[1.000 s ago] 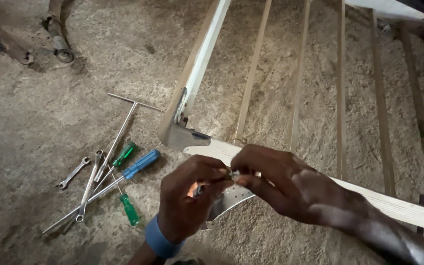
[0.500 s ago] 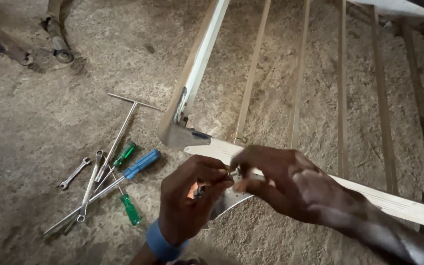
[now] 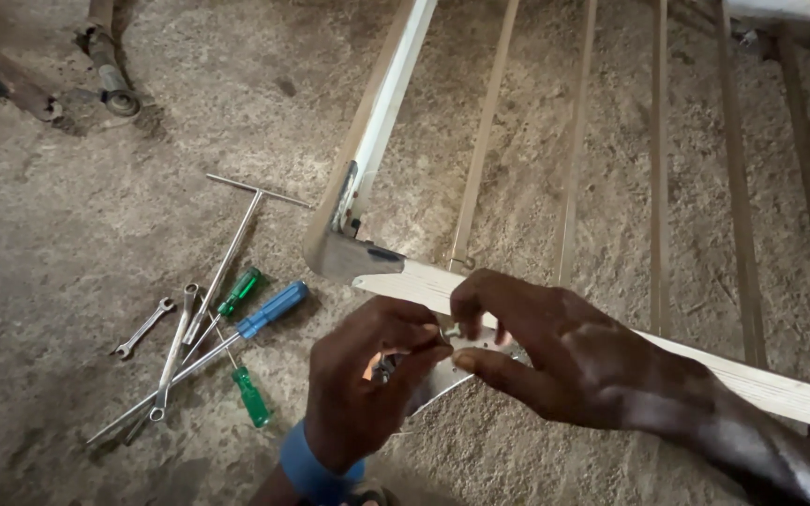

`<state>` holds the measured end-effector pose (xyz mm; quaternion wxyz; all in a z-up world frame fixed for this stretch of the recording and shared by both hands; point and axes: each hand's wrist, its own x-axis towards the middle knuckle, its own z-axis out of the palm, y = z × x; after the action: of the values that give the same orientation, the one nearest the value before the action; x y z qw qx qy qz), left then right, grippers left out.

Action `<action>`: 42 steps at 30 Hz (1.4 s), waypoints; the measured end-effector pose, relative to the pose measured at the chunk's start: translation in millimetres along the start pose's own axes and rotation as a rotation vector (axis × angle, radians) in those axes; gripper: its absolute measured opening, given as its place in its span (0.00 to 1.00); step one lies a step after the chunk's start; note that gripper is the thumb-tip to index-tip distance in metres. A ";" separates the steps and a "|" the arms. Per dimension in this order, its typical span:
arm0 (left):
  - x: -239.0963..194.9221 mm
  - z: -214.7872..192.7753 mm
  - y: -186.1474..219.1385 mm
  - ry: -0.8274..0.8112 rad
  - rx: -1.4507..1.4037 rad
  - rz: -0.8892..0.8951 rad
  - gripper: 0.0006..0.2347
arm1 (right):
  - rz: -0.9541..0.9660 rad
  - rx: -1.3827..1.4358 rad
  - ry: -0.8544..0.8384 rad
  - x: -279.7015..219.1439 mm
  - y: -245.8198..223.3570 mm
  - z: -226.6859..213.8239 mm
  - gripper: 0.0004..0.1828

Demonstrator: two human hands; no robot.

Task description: Assemble or repair a white metal frame using bolts and hand tools.

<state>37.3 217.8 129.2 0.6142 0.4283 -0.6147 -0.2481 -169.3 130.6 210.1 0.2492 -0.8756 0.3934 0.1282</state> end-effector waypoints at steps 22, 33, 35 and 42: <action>0.8 -2.8 4.8 -0.038 -0.043 0.018 0.08 | -0.145 0.129 0.037 5.3 7.6 8.1 0.23; 6.0 -14.0 -3.6 -0.116 -0.040 0.082 0.06 | -0.028 -0.022 -0.008 7.2 6.0 18.7 0.23; 7.0 -15.7 -0.7 -0.138 -0.087 0.076 0.05 | -0.351 0.271 0.216 7.3 -12.7 7.5 0.25; -1.6 -25.7 -28.5 -0.171 -0.069 0.058 0.04 | -0.064 0.168 0.081 10.0 -17.8 2.4 0.22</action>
<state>68.3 210.3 107.8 0.5809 0.3662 -0.6679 -0.2870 -149.4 135.7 209.8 0.3094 -0.8683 0.3843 0.0512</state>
